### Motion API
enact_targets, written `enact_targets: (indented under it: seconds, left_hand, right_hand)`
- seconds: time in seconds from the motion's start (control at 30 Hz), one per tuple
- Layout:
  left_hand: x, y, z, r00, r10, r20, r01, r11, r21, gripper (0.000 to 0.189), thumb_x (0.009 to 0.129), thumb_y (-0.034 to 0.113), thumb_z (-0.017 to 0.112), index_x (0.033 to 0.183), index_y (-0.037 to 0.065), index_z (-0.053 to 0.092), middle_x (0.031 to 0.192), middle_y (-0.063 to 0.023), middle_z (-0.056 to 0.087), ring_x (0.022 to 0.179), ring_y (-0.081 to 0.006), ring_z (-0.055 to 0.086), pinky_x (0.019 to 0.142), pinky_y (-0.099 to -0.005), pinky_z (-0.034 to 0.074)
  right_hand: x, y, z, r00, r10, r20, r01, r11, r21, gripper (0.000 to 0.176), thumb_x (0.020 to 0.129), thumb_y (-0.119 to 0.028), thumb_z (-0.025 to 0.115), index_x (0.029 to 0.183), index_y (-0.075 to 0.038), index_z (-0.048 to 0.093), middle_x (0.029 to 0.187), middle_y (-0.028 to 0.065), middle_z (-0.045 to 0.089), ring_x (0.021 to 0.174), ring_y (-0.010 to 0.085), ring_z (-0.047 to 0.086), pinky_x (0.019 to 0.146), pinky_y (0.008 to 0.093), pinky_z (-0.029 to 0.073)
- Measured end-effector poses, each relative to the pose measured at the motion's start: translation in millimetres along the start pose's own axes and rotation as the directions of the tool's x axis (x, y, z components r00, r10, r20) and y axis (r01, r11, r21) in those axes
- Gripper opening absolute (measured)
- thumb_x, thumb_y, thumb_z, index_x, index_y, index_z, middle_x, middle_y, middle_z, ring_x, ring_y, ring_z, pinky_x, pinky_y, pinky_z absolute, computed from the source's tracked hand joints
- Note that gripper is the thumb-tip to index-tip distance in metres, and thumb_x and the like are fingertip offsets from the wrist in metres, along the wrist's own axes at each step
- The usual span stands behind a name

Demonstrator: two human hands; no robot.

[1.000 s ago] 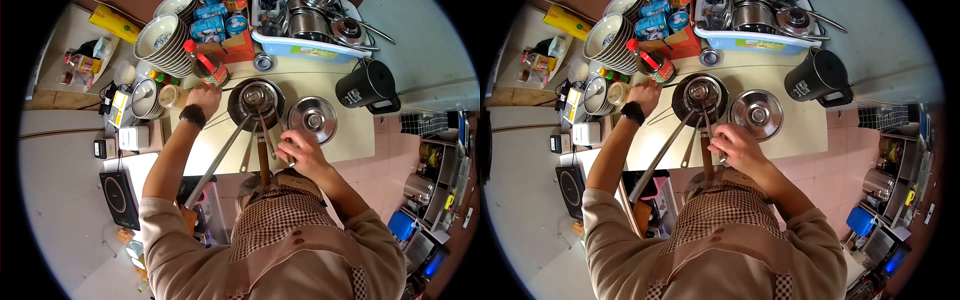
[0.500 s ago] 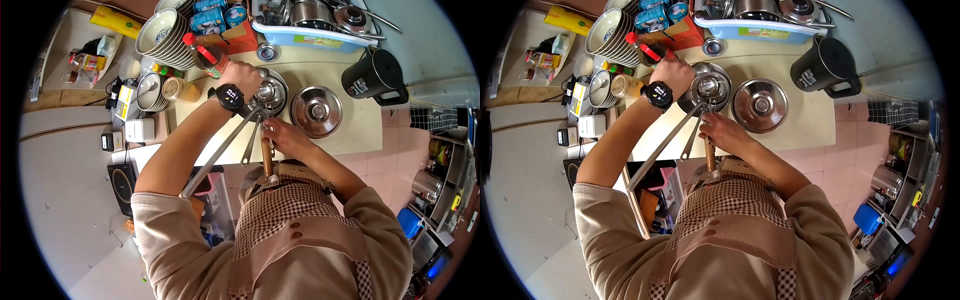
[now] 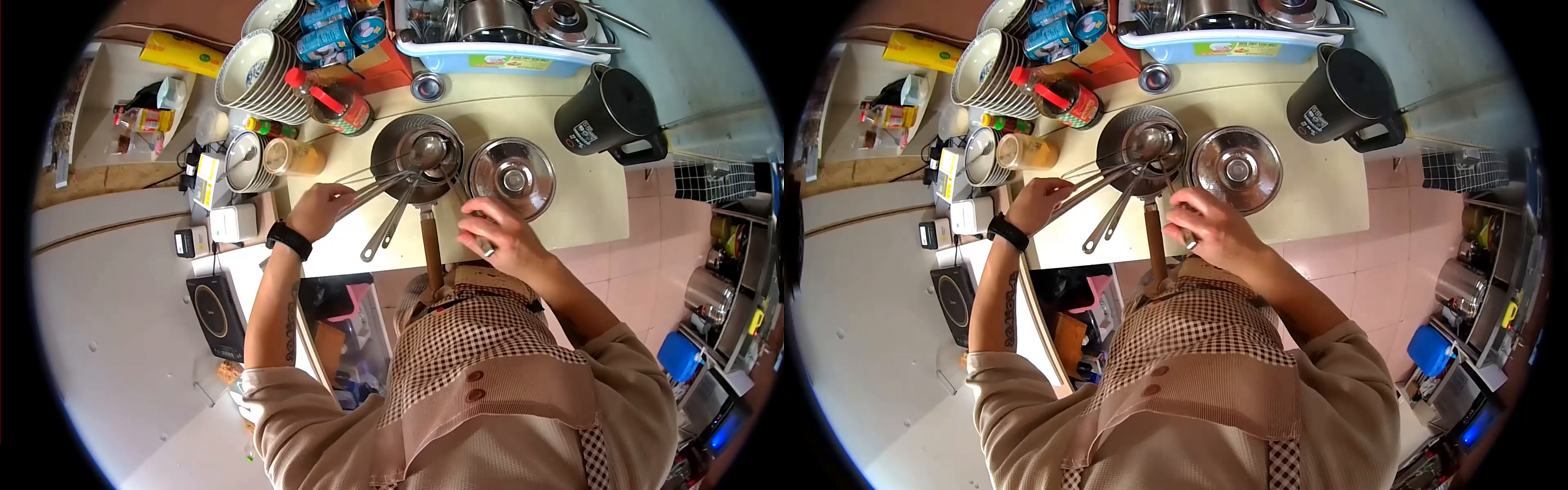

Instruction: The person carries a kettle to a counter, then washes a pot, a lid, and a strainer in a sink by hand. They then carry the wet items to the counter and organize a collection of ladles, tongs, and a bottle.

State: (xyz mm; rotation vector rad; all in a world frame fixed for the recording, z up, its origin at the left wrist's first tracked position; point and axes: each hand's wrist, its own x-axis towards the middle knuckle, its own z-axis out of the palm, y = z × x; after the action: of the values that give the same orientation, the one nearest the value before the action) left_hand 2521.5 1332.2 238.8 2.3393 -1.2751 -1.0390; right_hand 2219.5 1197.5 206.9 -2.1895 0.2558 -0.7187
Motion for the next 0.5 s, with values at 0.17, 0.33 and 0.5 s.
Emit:
enact_targets:
  seconds: [0.17,0.33,0.5]
  left_hand:
    - [17.1,-28.3,13.0,0.841,-0.235,0.488,0.513,0.635,-0.578,0.023,0.096,0.020,0.053,0.104,0.003,0.067,0.059,0.0082,0.032,0.047,-0.0033,0.025,0.041,-0.0210,0.019]
    - [47.6,-48.8,33.0,0.810,-0.257,0.528,0.546,0.659,-0.517,0.025,0.094,0.022,0.053,0.102,0.002,0.066,0.059,0.0066,0.031,0.046,-0.0051,0.024,0.041,-0.0219,0.018]
    - [74.1,-80.6,47.7,0.986,-0.076,0.145,0.076,0.997,0.003,0.029,0.093,0.027,0.055,0.101,0.003,0.068,0.070,-0.0051,0.057,0.060,-0.0188,0.053,0.054,-0.0316,0.043]
  right_hand:
    - [-0.4,-9.6,-31.4,0.997,0.037,-0.066,-0.038,0.999,-0.007,0.021,0.076,-0.006,0.076,0.091,-0.003,0.062,0.099,0.0077,0.057,0.078,0.0211,0.060,0.064,0.0312,0.051]
    - [2.4,-12.4,-40.0,0.994,0.022,-0.106,-0.023,1.000,-0.014,0.022,0.076,-0.004,0.076,0.093,-0.002,0.063,0.100,0.0079,0.057,0.077,0.0197,0.060,0.065,0.0300,0.050]
    - [3.2,-9.6,-24.4,0.989,0.107,-0.099,-0.102,0.993,0.064,0.020,0.076,-0.006,0.076,0.092,-0.002,0.063,0.101,0.0080,0.057,0.077,0.0202,0.060,0.065,0.0300,0.051]
